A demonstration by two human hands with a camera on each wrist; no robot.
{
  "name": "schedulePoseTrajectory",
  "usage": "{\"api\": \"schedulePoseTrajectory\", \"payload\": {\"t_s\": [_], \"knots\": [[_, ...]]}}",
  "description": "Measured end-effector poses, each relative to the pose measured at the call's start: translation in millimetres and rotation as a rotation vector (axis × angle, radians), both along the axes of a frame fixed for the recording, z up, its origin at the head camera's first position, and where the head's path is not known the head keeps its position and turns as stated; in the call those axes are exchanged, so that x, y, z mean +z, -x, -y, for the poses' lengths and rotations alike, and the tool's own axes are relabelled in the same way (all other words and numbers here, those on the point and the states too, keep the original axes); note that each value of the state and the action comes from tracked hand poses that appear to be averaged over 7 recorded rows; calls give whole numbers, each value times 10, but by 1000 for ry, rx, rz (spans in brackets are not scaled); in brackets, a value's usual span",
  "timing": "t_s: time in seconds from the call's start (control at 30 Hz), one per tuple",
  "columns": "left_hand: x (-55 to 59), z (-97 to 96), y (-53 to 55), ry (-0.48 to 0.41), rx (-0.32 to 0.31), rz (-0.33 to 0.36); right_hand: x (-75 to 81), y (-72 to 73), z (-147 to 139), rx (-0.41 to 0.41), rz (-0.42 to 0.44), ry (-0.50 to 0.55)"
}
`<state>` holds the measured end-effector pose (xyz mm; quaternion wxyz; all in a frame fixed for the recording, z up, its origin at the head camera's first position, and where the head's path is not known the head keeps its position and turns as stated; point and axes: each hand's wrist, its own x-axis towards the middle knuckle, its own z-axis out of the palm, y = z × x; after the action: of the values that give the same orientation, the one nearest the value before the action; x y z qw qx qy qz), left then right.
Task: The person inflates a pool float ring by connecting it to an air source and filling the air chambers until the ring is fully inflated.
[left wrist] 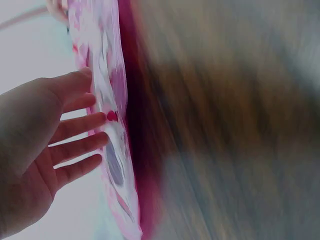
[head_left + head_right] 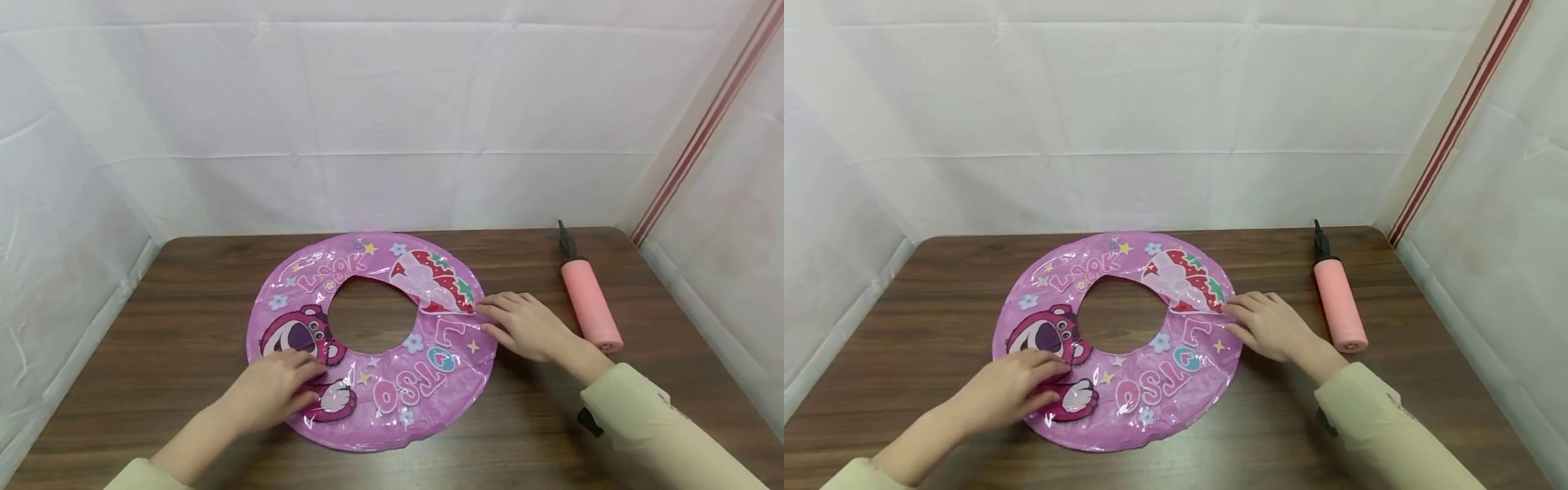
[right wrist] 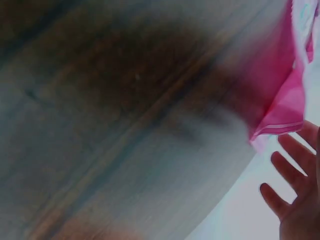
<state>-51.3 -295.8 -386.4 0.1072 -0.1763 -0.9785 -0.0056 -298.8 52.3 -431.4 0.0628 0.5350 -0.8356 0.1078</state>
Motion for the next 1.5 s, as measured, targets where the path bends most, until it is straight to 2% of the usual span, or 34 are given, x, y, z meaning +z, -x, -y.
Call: {"api": "schedulePoseTrajectory", "payload": {"t_s": [0.1, 0.2, 0.37, 0.53, 0.7, 0.77, 0.93, 1.03, 1.13, 1.27, 1.37, 1.5], "knots": [[8, -100, -50, 19, 33, 43, -37, 34, 14, -39, 53, -61], [18, -130, -64, 31, 107, 74, -56, 19, 9, -61, 92, -79], [41, -78, -54, 51, 207, 85, -58, -86, -17, -21, 69, -57], [26, -18, -33, 71, 263, 76, -37, -253, -42, 76, -7, -22], [2, 15, 12, 101, 320, 86, -21, -441, -8, 256, -87, 41], [-6, 35, 49, 112, 343, 117, -16, -520, 6, 309, -85, 42], [2, 153, 152, 107, 377, 209, 2, -727, 40, 362, -30, 22], [14, 232, 201, 99, 396, 236, 10, -806, 75, 419, -18, 32], [31, 233, 209, 100, 445, 227, 15, -790, 89, 489, -13, 39], [38, 110, 149, 113, 473, 149, 12, -665, 93, 508, 6, 34], [34, -63, 80, 117, 460, 86, 9, -472, 83, 481, 10, 38], [45, -340, -9, 135, 420, 35, -32, -87, 62, 423, -39, 67]]}}
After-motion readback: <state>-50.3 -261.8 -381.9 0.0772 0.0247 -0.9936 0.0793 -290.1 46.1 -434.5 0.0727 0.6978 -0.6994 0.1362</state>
